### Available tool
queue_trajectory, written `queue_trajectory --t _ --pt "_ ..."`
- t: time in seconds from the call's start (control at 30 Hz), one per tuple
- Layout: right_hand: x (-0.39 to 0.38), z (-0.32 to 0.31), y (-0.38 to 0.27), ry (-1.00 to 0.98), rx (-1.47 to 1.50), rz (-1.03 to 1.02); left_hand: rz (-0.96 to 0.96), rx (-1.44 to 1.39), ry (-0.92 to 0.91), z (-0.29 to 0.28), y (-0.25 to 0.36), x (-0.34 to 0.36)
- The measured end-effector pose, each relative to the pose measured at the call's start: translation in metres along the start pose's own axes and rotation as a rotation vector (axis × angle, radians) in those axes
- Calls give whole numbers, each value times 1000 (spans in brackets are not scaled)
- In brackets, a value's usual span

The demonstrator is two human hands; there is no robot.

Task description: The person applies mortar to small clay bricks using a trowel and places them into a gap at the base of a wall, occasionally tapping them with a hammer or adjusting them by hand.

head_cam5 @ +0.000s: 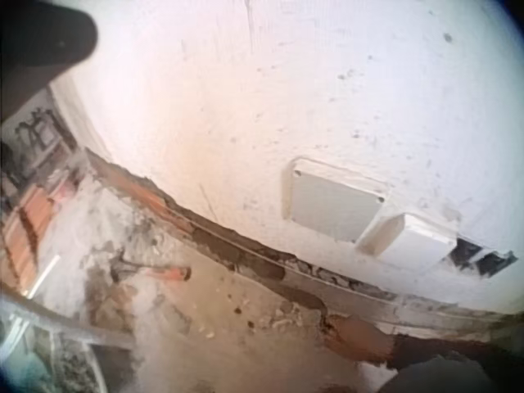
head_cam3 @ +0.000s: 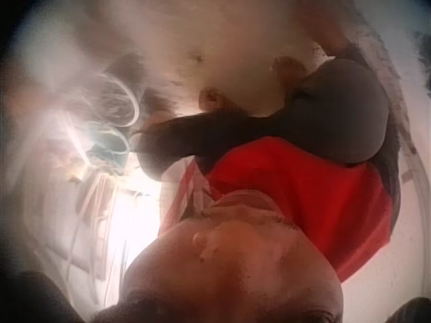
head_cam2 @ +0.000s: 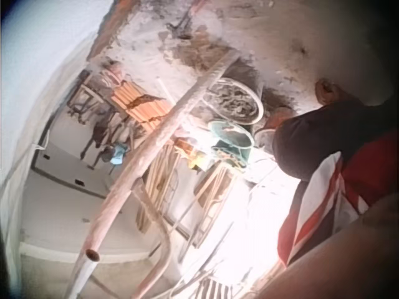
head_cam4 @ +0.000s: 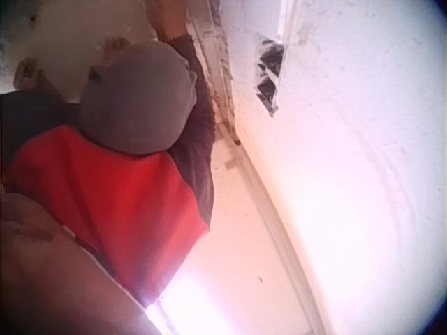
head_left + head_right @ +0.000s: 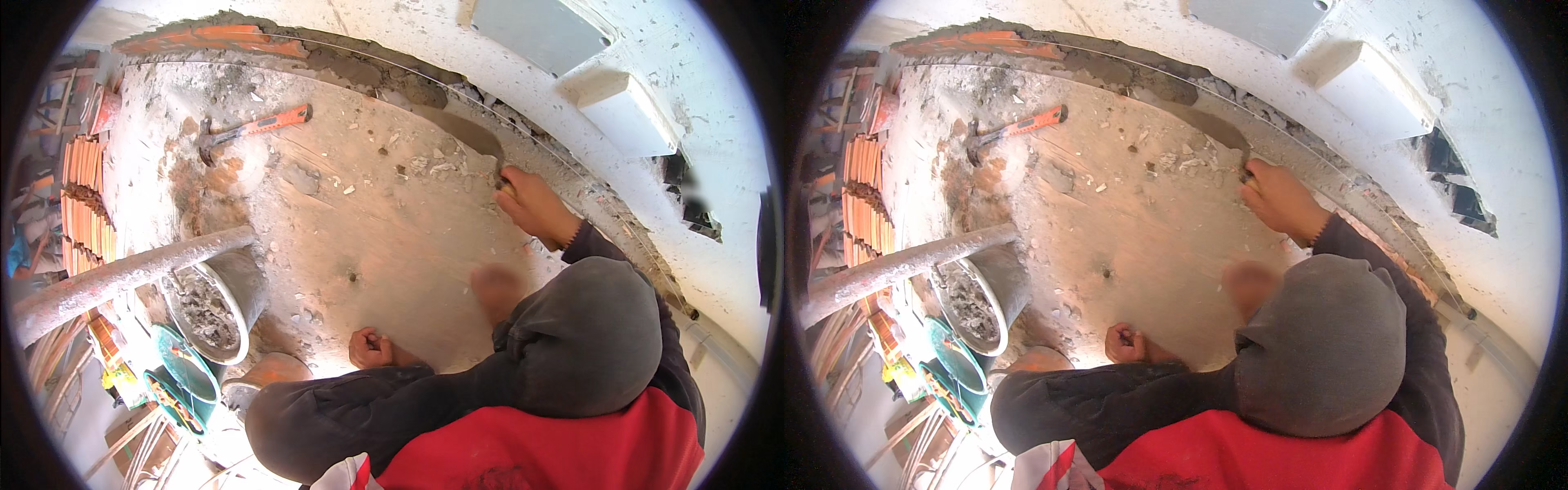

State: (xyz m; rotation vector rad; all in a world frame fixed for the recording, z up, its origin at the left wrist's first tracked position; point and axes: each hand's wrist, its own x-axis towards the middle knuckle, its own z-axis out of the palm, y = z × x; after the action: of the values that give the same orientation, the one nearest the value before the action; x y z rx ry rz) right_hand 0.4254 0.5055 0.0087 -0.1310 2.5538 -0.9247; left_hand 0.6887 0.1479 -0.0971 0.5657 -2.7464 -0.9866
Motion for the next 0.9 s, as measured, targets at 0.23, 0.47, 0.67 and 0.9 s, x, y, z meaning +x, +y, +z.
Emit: queue_trajectory --t 0.23,0.47,0.67,0.9 --pt "45 17 4 76 -125 66 -10 -94 30 -1 1 1" --pt "24 10 18 79 90 123 22 -77 0 -4 0 4" --pt "29 -10 -27 -79 512 251 47 -29 2 -4 -5 2" --pt "41 0 -24 -147 881 483 35 -18 11 -4 4 4"
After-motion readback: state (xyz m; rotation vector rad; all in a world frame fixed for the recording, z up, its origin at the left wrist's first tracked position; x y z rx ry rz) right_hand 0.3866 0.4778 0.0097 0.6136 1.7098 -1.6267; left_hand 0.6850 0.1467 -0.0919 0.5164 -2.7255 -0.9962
